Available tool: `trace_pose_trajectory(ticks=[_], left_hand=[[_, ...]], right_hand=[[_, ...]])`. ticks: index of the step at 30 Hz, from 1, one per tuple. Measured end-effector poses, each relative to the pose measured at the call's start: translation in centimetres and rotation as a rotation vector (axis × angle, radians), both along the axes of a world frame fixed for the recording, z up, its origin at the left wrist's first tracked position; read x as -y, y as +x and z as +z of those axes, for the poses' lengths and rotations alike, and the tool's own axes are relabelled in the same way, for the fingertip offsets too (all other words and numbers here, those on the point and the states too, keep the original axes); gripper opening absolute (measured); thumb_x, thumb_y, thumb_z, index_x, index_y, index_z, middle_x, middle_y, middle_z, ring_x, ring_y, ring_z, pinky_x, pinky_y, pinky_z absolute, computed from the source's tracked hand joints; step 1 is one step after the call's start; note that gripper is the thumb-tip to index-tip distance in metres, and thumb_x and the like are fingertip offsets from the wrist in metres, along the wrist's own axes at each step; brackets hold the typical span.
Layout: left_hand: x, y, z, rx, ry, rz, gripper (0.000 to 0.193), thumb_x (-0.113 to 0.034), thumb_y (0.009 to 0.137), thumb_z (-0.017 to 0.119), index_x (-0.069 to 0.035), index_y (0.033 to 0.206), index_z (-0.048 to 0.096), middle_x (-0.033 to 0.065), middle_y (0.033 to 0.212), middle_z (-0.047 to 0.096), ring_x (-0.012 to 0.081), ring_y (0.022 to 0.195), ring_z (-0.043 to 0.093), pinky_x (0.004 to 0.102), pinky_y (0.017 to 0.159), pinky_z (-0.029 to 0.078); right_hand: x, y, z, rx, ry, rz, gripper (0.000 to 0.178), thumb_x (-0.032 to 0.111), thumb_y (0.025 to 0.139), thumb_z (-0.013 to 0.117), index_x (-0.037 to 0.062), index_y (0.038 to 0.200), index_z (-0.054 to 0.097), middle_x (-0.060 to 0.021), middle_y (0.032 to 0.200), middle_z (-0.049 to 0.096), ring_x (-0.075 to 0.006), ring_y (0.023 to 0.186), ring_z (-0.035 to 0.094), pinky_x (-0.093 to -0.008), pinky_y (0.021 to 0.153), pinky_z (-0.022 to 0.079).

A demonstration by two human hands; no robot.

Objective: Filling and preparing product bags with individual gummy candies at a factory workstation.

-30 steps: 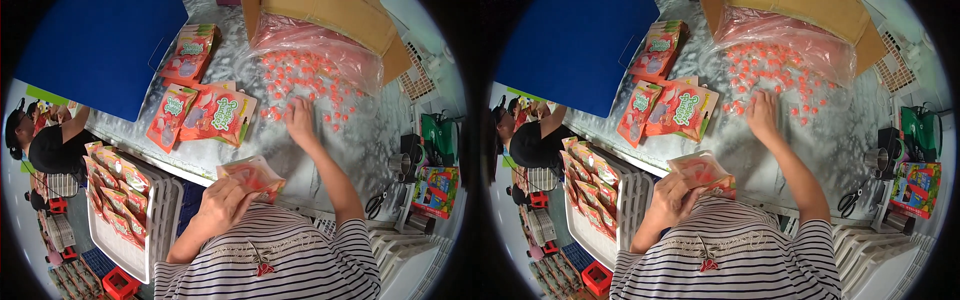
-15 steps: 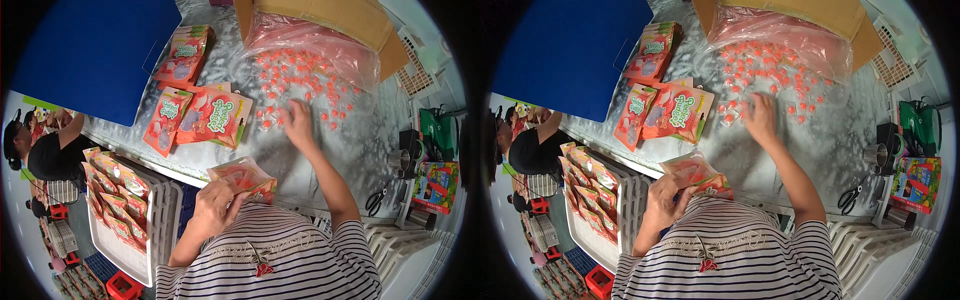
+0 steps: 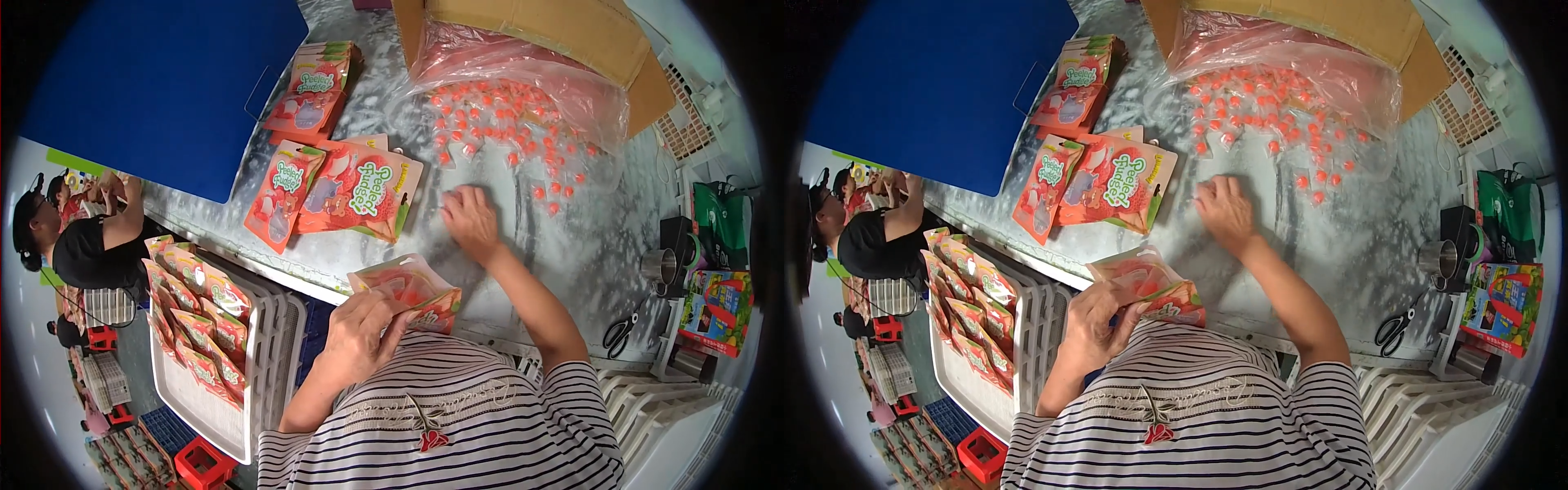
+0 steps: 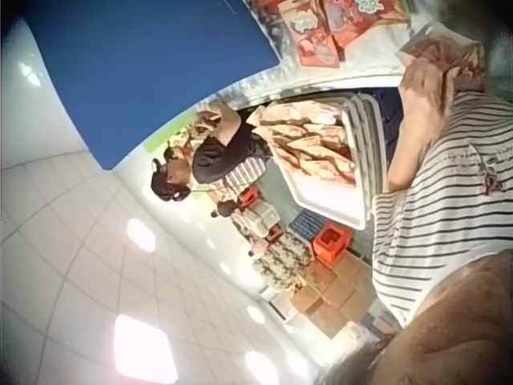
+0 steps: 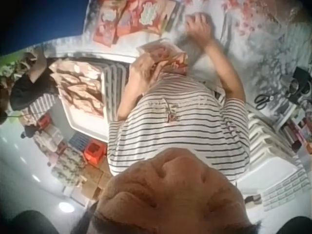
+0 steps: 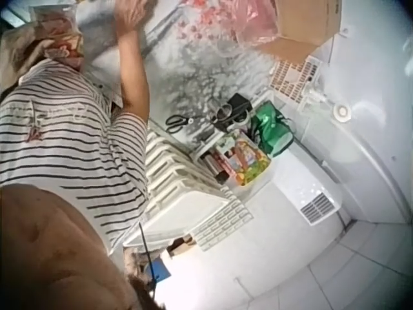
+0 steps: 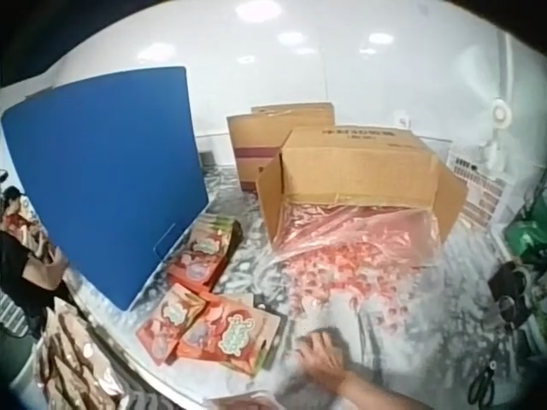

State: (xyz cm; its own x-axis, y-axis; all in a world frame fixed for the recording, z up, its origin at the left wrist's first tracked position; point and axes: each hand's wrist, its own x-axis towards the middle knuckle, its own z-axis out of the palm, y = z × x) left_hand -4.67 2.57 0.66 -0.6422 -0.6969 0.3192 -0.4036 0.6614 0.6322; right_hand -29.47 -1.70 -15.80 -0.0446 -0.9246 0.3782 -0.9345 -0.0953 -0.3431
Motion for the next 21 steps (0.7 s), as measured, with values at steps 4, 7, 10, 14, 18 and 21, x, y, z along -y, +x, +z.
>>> trace_pose_trajectory(ticks=[4, 7, 10, 14, 18, 21], left_hand=[[0.5, -0.8, 0.2, -0.027, -0.025, -0.031, 0.015, -0.006, 0.078, 0.074, -0.001, 0.085, 0.062, 0.0150, 0.084, 0.064, 0.0309, 0.073, 0.064, 0.0378, 0.065, 0.053], [0.8, -1.4, 0.1, -0.024, -0.034, -0.036, 0.014, -0.007, 0.079, 0.073, -0.001, 0.084, 0.061, 0.0153, 0.084, 0.063, 0.0314, 0.073, 0.064, 0.0386, 0.065, 0.053], [1.0, -1.7, -0.4, -0.067, -0.100, -0.065, 0.014, -0.004, 0.078, 0.072, 0.000, 0.084, 0.060, 0.0149, 0.086, 0.065, 0.0309, 0.068, 0.063, 0.0380, 0.061, 0.052], [1.2, -2.1, -0.6, -0.026, -0.094, -0.079, 0.015, -0.004, 0.077, 0.073, 0.000, 0.085, 0.061, 0.0115, 0.074, 0.058, 0.0292, 0.066, 0.060, 0.0381, 0.057, 0.050], [0.8, -2.5, -0.6, -0.037, -0.097, -0.084, 0.015, -0.005, 0.077, 0.074, -0.001, 0.086, 0.062, 0.0110, 0.074, 0.059, 0.0280, 0.066, 0.060, 0.0375, 0.056, 0.049], [0.6, -2.3, -1.1, -0.083, -0.115, -0.082, 0.018, -0.010, 0.080, 0.071, -0.001, 0.079, 0.056, 0.0127, 0.075, 0.056, 0.0301, 0.062, 0.058, 0.0413, 0.057, 0.048]], right_hand=[[-2.8, -3.9, -1.4, -0.056, -0.179, -0.034, 0.021, 0.011, 0.085, 0.065, 0.0079, 0.105, 0.062, -0.0056, 0.091, 0.059, -0.0217, 0.076, 0.060, -0.0307, 0.059, 0.050], [-3.8, -4.8, 3.0, 1.015, 0.217, -0.203, 0.018, 0.012, 0.090, 0.063, 0.0054, 0.107, 0.060, -0.0049, 0.093, 0.064, -0.0125, 0.068, 0.059, -0.0251, 0.054, 0.046], [-4.2, -2.6, 11.5, 1.318, 0.378, 0.008, 0.022, 0.013, 0.093, 0.060, 0.0031, 0.113, 0.057, -0.0058, 0.100, 0.065, -0.0067, 0.073, 0.059, -0.0207, 0.055, 0.045], [-4.4, 2.5, 16.3, 1.313, 0.261, 0.295, 0.026, 0.013, 0.093, 0.060, 0.0027, 0.116, 0.055, -0.0054, 0.096, 0.064, -0.0076, 0.078, 0.059, -0.0212, 0.060, 0.047], [-4.0, 3.7, 16.5, 1.076, 0.262, 0.431, 0.026, 0.013, 0.094, 0.058, 0.0022, 0.117, 0.053, -0.0038, 0.097, 0.062, -0.0073, 0.084, 0.058, -0.0239, 0.070, 0.049], [-3.9, 3.8, 17.1, 0.830, 0.399, 0.490, 0.020, 0.013, 0.095, 0.055, -0.0008, 0.109, 0.057, -0.0053, 0.100, 0.061, -0.0106, 0.085, 0.059, -0.0271, 0.073, 0.049]])
